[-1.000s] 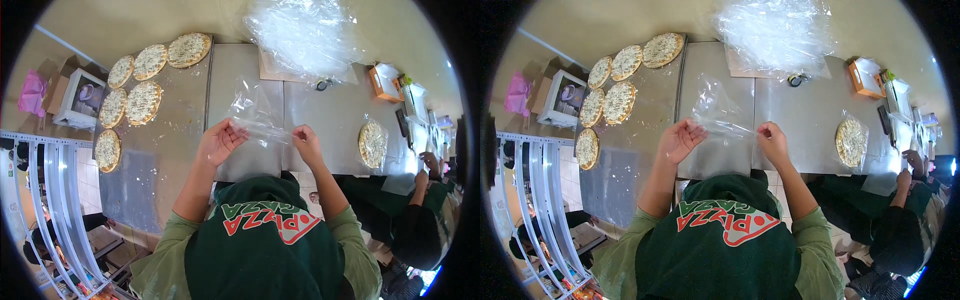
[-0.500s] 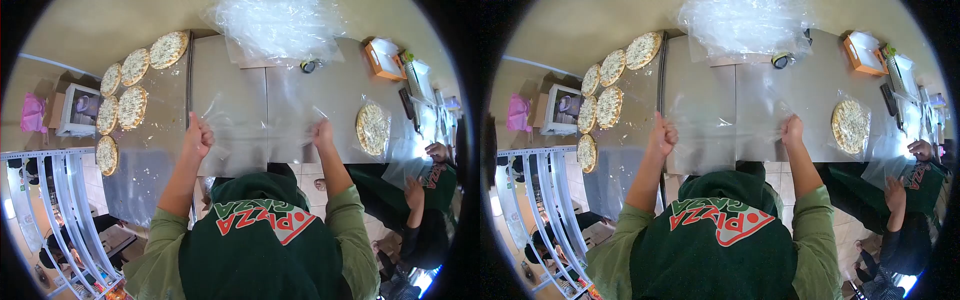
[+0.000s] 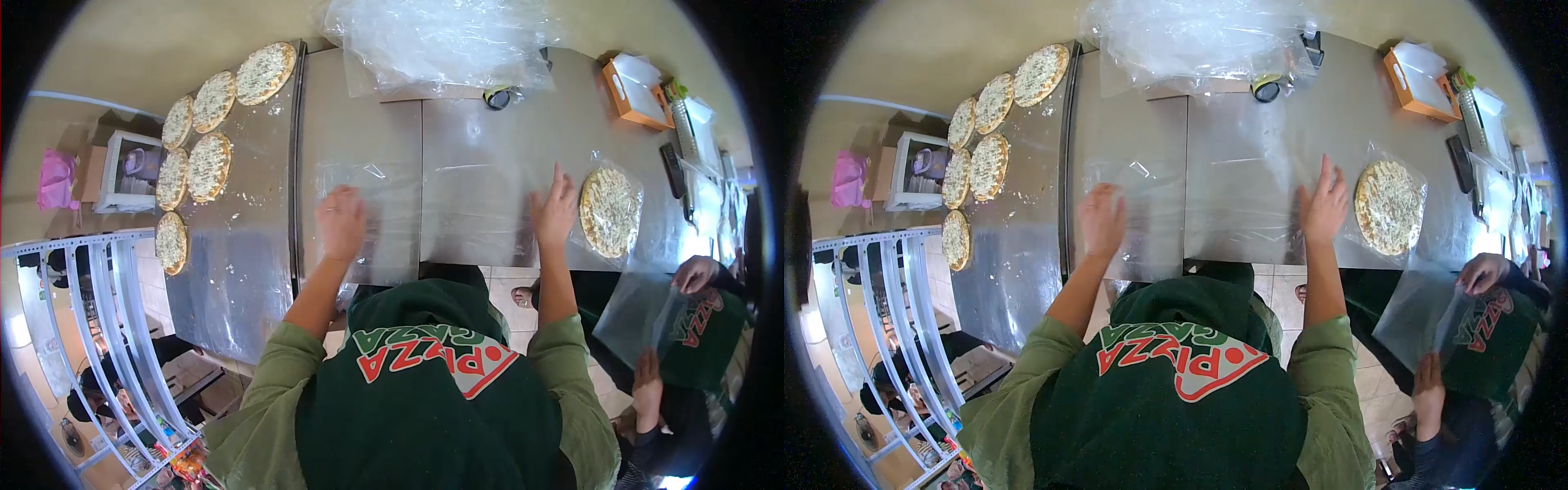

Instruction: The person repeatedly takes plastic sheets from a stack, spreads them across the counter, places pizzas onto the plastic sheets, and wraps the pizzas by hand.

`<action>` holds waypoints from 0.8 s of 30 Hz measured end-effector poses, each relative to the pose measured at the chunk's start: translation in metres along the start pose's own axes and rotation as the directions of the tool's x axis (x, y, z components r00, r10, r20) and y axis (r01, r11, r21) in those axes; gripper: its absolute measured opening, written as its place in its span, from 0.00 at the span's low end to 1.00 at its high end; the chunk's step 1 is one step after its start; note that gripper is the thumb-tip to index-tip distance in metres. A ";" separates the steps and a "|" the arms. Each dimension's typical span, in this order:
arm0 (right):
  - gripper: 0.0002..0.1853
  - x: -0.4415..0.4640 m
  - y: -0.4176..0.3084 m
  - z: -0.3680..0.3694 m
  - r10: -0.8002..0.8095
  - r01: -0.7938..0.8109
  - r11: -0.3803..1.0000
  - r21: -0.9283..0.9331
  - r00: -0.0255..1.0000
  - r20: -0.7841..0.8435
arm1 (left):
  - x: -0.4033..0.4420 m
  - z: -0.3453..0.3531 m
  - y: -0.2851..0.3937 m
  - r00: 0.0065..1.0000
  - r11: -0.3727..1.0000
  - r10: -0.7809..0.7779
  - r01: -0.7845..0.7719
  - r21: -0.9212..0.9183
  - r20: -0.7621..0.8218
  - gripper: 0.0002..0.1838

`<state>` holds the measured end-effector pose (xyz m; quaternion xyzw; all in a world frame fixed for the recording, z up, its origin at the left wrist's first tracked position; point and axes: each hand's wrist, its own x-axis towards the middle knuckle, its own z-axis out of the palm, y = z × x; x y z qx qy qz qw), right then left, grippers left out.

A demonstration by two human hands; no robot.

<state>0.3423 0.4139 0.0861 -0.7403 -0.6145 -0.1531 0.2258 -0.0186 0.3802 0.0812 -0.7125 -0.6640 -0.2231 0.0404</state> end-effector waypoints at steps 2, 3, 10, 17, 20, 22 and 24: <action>0.17 0.003 -0.006 -0.011 -0.192 0.172 0.973 0.154 0.973 0.126 | -0.002 0.009 0.019 0.991 0.988 0.111 -0.102 -0.115 0.077 0.15; 0.20 0.001 -0.008 -0.014 -0.287 0.242 0.942 0.234 0.941 0.180 | -0.002 0.018 0.024 0.988 0.976 0.110 -0.087 -0.198 0.106 0.14; 0.20 -0.007 0.034 0.032 -0.409 0.291 0.904 0.314 0.805 0.431 | -0.011 0.021 0.003 0.883 0.994 0.112 -0.094 -0.064 0.455 0.30; 0.23 0.002 -0.041 0.001 -0.452 0.183 0.812 0.554 0.796 0.401 | -0.023 0.027 -0.009 0.880 0.985 0.140 -0.079 -0.151 0.453 0.43; 0.33 -0.030 -0.077 0.002 -0.388 0.060 0.891 0.451 0.618 0.684 | -0.034 0.032 -0.026 0.841 0.981 0.153 -0.068 -0.179 0.519 0.45; 0.44 -0.025 -0.055 0.004 -0.330 0.152 0.942 0.299 0.583 0.743 | -0.023 0.001 -0.024 0.781 0.992 0.117 -0.115 -0.042 0.613 0.46; 0.50 -0.016 -0.032 0.003 -0.293 0.207 0.955 0.211 0.565 0.771 | -0.010 -0.016 -0.026 0.645 0.979 0.117 -0.203 0.021 0.755 0.52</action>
